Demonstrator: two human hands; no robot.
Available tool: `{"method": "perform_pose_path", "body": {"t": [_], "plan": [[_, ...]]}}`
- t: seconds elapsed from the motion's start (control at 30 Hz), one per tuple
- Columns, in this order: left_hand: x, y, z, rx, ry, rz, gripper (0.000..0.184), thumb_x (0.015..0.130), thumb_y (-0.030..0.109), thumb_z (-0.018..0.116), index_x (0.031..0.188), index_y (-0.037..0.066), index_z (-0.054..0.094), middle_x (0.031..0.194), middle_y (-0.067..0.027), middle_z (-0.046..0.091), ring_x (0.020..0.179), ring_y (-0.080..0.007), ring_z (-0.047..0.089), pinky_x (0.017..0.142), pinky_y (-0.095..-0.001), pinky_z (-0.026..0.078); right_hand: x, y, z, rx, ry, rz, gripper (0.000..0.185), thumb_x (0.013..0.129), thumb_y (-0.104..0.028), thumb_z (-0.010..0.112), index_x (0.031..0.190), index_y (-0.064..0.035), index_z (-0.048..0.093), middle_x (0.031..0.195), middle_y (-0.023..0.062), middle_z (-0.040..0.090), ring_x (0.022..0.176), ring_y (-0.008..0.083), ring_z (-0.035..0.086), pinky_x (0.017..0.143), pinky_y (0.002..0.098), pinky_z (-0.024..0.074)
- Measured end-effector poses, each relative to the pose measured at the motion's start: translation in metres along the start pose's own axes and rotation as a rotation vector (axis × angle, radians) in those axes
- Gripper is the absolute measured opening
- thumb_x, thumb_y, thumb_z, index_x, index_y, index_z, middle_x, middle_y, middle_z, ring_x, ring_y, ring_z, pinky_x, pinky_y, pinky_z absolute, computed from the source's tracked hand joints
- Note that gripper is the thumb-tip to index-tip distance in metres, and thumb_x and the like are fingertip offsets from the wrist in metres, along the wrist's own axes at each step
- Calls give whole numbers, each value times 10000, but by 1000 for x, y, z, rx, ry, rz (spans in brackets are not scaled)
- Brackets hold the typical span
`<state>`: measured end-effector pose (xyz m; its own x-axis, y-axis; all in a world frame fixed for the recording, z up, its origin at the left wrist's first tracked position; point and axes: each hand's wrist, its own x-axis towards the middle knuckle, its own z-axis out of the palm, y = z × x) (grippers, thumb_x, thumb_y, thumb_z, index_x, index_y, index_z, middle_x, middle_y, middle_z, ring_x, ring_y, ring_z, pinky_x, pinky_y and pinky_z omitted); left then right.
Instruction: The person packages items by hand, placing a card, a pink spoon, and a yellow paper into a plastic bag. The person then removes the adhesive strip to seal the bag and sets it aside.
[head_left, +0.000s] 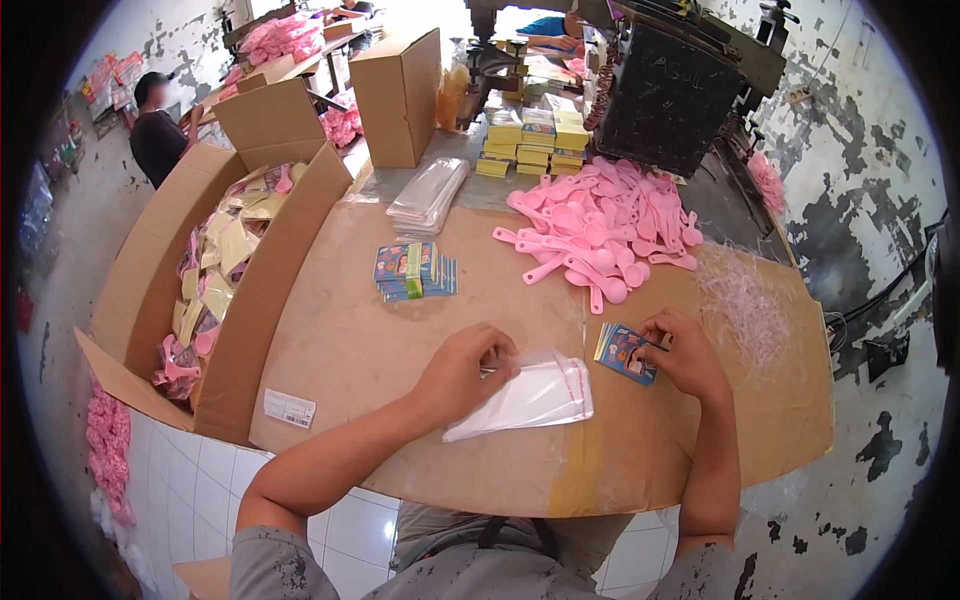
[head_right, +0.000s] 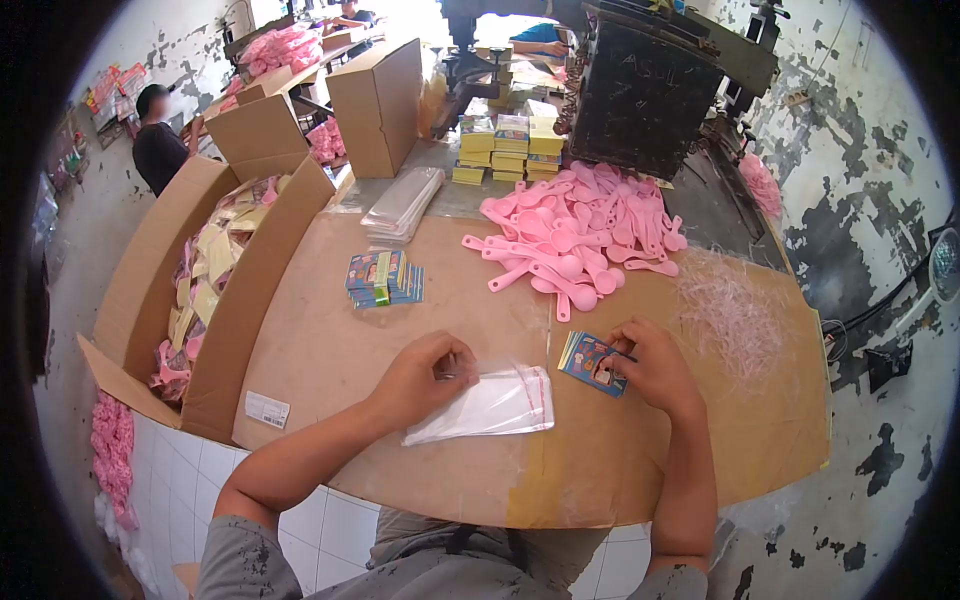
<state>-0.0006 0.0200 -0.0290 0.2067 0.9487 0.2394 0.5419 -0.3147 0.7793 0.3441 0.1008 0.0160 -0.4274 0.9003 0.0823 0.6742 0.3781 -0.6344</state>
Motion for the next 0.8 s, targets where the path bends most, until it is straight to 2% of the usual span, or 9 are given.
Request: {"method": "perform_pose_path", "body": {"t": [0.07,0.17,0.27,0.37,0.47,0.57,0.67,0.8], "plan": [[-1,9,-3,-277,-26,-197,222,869,127,816,1027,14,709,930,-93,694,823,-207,650,738,-336,522,-1,-3,-3,7,-3,-12,229,796,-7,804,1005,3,711,902,83,620,852,228,645,780,372,522],[-2,11,-5,-244,-21,-209,182,887,97,797,1021,7,714,870,-73,712,769,-171,661,661,-310,521,-2,-4,-5,48,-5,-11,191,826,-6,776,1002,13,704,895,90,618,838,224,641,764,364,520],[-3,12,-8,-70,-60,-139,168,897,90,785,1029,10,719,898,-70,721,802,-183,668,660,-325,534,-4,3,-3,29,14,-33,160,866,0,734,1020,18,696,904,97,617,828,229,635,753,358,516],[-4,5,1,-201,6,44,140,911,100,773,1015,18,728,923,-89,725,834,-200,687,713,-324,559,-4,2,-4,49,-1,-46,141,899,1,702,1037,22,685,919,103,616,819,237,629,744,350,512],[-4,11,-6,-162,-37,3,107,936,78,738,1018,12,718,1003,-92,740,913,-201,711,800,-316,576,-5,-4,-8,38,-7,-63,116,931,-11,678,1041,24,684,928,100,610,814,225,623,735,345,508],[-5,5,-6,-326,-29,45,152,976,50,684,1119,4,666,1050,-102,748,978,-190,718,861,-315,574,-5,-15,-11,28,25,-43,121,952,-39,670,1057,16,695,930,94,628,800,202,626,719,343,506],[-5,13,-9,-868,-112,-86,238,1005,36,644,1231,-4,582,1066,-130,754,982,-172,712,864,-308,568,-5,-30,0,112,38,-45,150,957,-71,675,1084,1,706,930,90,664,776,182,629,697,342,506],[-3,16,-14,-913,-181,-196,289,1017,45,646,1277,-16,536,1061,-155,756,949,-165,713,838,-297,569,-5,-41,16,196,54,-110,199,951,-107,680,1122,-7,702,949,120,711,772,221,668,696,367,524]]}}
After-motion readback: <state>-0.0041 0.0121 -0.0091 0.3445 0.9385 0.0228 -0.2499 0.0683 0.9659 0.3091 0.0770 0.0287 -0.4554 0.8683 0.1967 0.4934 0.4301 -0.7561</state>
